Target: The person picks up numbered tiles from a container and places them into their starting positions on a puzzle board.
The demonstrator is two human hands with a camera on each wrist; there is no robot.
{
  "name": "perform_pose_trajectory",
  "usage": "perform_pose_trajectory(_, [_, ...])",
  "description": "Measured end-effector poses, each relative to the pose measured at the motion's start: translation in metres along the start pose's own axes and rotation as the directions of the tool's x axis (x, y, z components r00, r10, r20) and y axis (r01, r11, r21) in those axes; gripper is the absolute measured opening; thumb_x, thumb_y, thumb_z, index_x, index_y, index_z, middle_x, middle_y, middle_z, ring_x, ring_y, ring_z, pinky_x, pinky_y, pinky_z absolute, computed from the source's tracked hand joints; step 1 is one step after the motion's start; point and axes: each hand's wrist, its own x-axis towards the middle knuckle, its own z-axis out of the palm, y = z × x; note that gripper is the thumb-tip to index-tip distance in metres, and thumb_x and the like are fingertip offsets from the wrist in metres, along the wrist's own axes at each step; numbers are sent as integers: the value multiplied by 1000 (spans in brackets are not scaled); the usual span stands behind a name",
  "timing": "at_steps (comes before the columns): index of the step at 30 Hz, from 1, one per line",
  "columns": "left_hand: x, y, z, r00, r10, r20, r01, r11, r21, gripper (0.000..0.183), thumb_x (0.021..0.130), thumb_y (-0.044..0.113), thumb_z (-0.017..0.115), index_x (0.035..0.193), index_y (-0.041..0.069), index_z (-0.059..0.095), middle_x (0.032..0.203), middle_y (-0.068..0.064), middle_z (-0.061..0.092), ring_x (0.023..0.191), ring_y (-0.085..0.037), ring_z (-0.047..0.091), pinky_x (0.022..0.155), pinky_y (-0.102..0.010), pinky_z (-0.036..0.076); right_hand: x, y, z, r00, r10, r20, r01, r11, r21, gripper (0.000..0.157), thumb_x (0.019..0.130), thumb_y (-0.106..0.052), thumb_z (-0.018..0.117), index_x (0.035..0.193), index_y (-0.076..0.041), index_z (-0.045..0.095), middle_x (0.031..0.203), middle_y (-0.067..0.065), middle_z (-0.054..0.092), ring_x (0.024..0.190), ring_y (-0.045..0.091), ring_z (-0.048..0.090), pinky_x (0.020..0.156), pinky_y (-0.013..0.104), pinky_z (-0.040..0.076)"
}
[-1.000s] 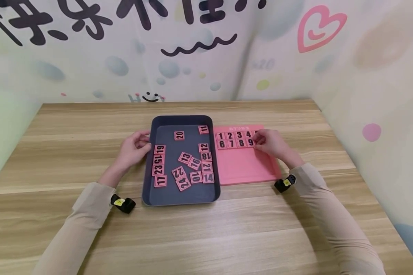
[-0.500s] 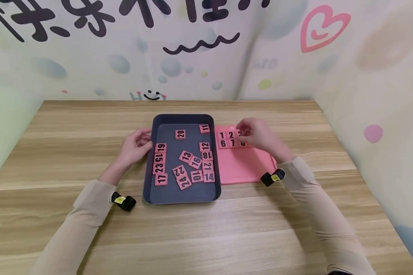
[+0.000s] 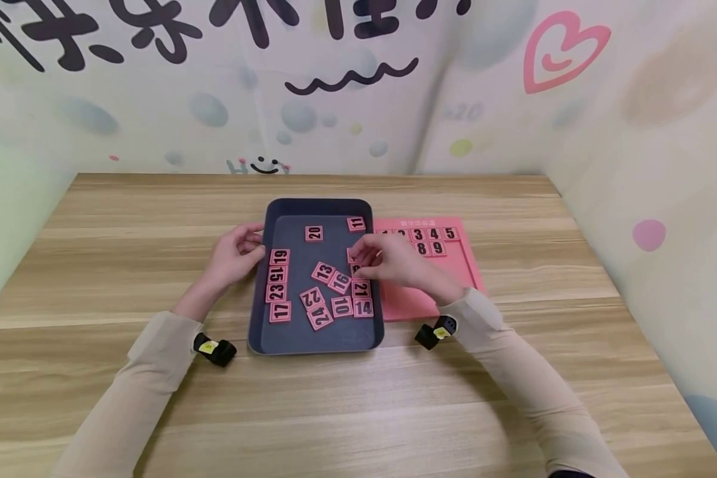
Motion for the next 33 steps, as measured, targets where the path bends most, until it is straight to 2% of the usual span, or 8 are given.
perform_pose_trajectory(5, [0,1,0,1000,-3,2,3,1000,0,44,87,-4,52,130,-10,46,111,-29,55,82,-11,53,70,-11,43,-1,-7,12,993,-59,106,59,998,4,21,79,-2,72,98,3,66,89,11,67,77,14,62,71,23,52])
perform_pose_trajectory(12, [1,-1,1,1000,-1,-3,1,1000,-11,43,86,-4,52,129,-11,46,110,-30,55,80,-7,53,70,-10,43,-2,-14,26,972,-66,224,96,988,-125,21,79,-8,74,100,-3,69,92,4,68,77,10,59,71,22,50])
perform_pose_trajectory(17, [1,-3,2,1000,-2,-1,1,1000,-16,43,86,-5,51,129,-11,46,109,-30,55,76,-1,51,68,-10,42,-4,-18,32,963,-77,257,136,967,-218,24,76,-10,76,99,-5,69,96,2,67,84,13,57,76,23,47])
perform_pose_trajectory(24, [1,-2,1,1000,1,-1,-1,1000,-18,43,87,-5,51,129,-12,46,110,-30,55,77,-1,51,68,-10,43,-7,-23,37,950,-81,303,190,917,-351,30,74,-11,78,102,-6,68,101,3,65,91,15,57,84,27,47])
perform_pose_trajectory(28, [2,-2,1,1000,1,-3,-1,1000,-16,43,87,-5,52,129,-12,46,110,-30,55,77,-1,51,68,-10,43,-7,-24,38,946,-89,312,203,913,-354,31,74,-9,77,103,-5,68,100,5,65,89,16,56,81,28,48])
perform_pose_trajectory(33, [1,-1,1,1000,-1,-2,1,1000,-15,44,86,-5,52,129,-11,46,110,-30,55,77,-1,51,69,-10,43,-7,-21,38,947,-111,300,208,926,-314,30,74,-6,74,103,-5,67,101,5,63,88,15,54,80,26,47])
